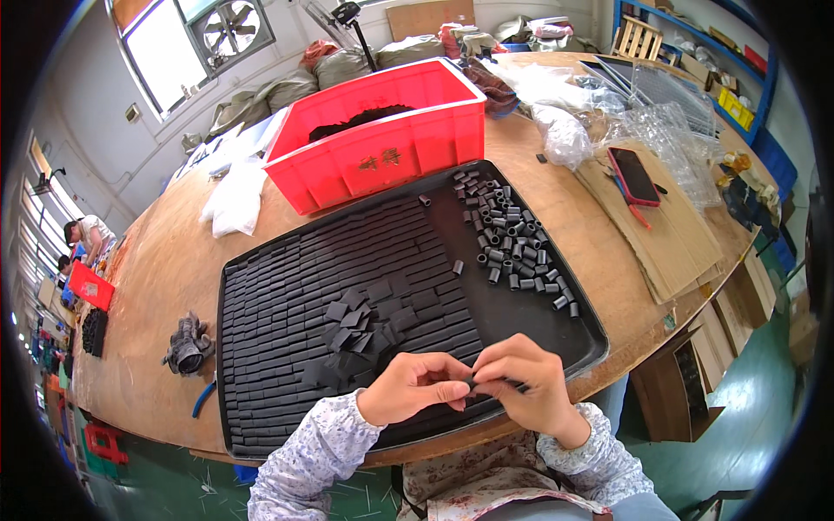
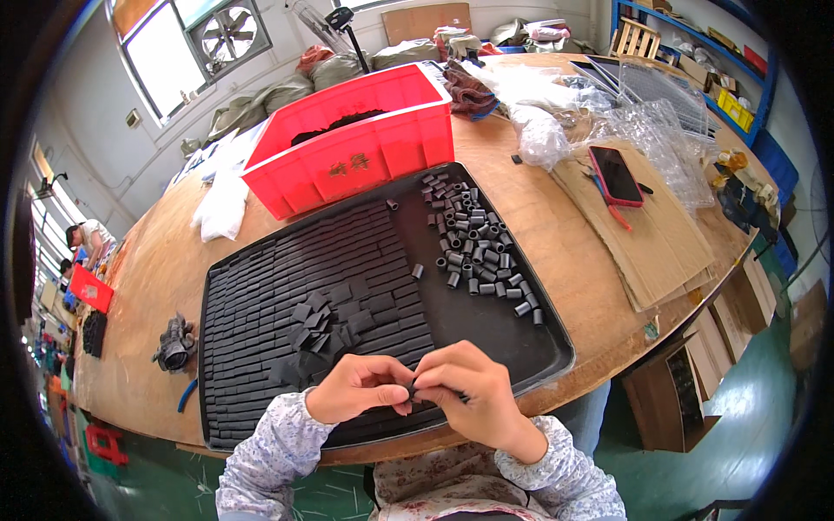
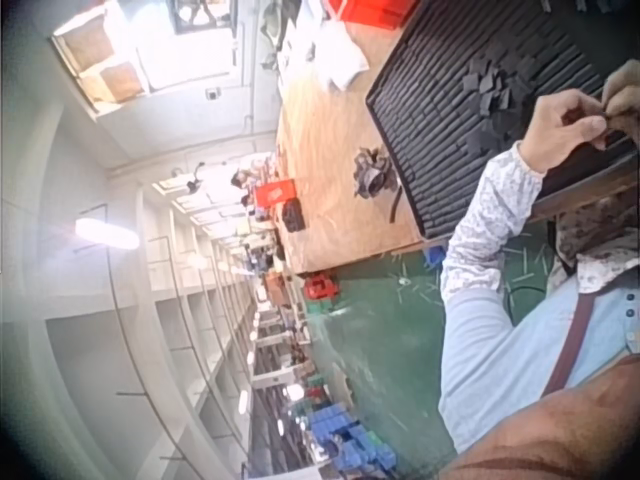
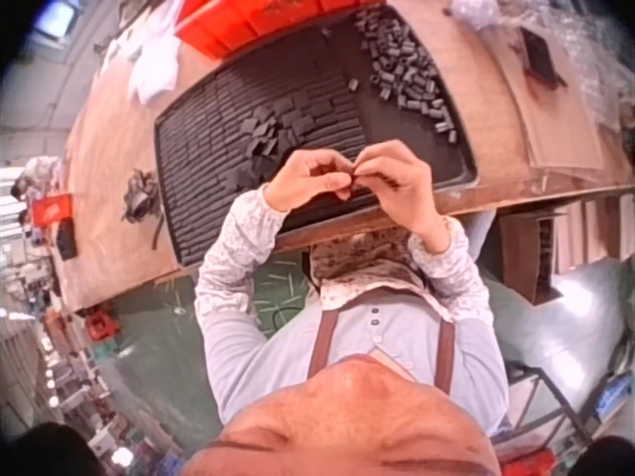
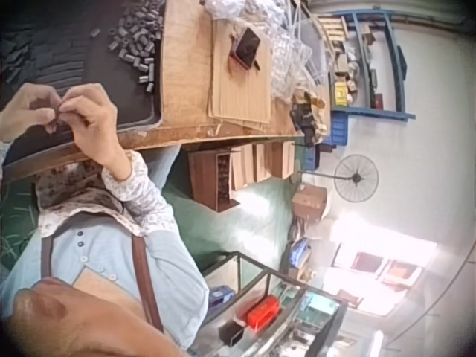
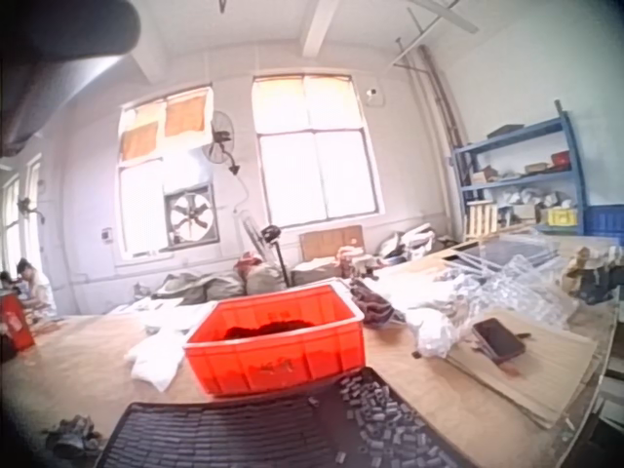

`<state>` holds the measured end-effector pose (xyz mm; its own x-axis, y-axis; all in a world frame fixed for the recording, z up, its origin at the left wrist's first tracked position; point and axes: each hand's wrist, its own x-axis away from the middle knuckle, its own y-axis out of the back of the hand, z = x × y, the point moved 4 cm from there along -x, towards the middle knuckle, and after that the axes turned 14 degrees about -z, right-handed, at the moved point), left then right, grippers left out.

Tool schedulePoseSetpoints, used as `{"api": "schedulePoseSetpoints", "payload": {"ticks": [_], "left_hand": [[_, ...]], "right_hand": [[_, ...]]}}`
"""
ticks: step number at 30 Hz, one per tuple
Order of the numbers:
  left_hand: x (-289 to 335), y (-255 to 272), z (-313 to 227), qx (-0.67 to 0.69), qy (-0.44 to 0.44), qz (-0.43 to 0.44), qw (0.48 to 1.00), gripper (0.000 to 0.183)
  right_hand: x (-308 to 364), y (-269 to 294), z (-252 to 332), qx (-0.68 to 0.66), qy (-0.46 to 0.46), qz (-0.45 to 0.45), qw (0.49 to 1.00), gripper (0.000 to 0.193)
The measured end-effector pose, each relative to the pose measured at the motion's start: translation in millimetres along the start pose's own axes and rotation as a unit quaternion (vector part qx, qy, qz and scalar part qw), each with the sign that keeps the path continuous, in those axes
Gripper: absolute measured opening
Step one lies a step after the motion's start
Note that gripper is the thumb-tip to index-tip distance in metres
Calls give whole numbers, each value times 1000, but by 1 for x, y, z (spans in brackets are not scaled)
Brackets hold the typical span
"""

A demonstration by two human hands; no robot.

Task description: The person assembles small black components by hand on a black tray at a workbench.

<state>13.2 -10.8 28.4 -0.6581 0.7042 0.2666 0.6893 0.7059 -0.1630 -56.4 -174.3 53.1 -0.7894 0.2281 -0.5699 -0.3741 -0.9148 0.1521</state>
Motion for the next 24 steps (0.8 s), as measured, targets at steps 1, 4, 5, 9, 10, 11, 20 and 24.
{"api": "schedulePoseSetpoints", "payload": {"ticks": [1, 4, 5, 9, 10, 11, 20, 24], "left_hand": [[1, 0, -8, 5, -19, -30, 999, 25], [-2, 19, -29, -158, -170, -138, 963, 27], [-4, 28, -41, -317, -289, -181, 885, 29], [-2, 54, -37, -548, -404, -284, 675, 34], [-2, 54, -38, -547, -404, -287, 674, 34], [-3, 53, -38, -545, -403, -279, 680, 34], [-3, 57, -38, -509, -382, -274, 721, 29], [-3, 55, -39, -534, -358, -245, 725, 26]], "right_hand": [[-4, 5, -2, 2, -26, -30, 999, 18], [-14, 21, -27, -20, -139, -145, 979, 14], [-19, 26, -31, 47, -162, -121, 978, 13], [-23, 17, -40, 178, -106, -67, 976, 11], [-23, 14, -37, 233, -34, -30, 971, 11], [-23, 10, -34, 228, -26, -2, 973, 9], [-28, 21, -20, 292, 37, -19, 955, 22], [-25, 56, -33, 438, 39, 8, 898, 25]]}}
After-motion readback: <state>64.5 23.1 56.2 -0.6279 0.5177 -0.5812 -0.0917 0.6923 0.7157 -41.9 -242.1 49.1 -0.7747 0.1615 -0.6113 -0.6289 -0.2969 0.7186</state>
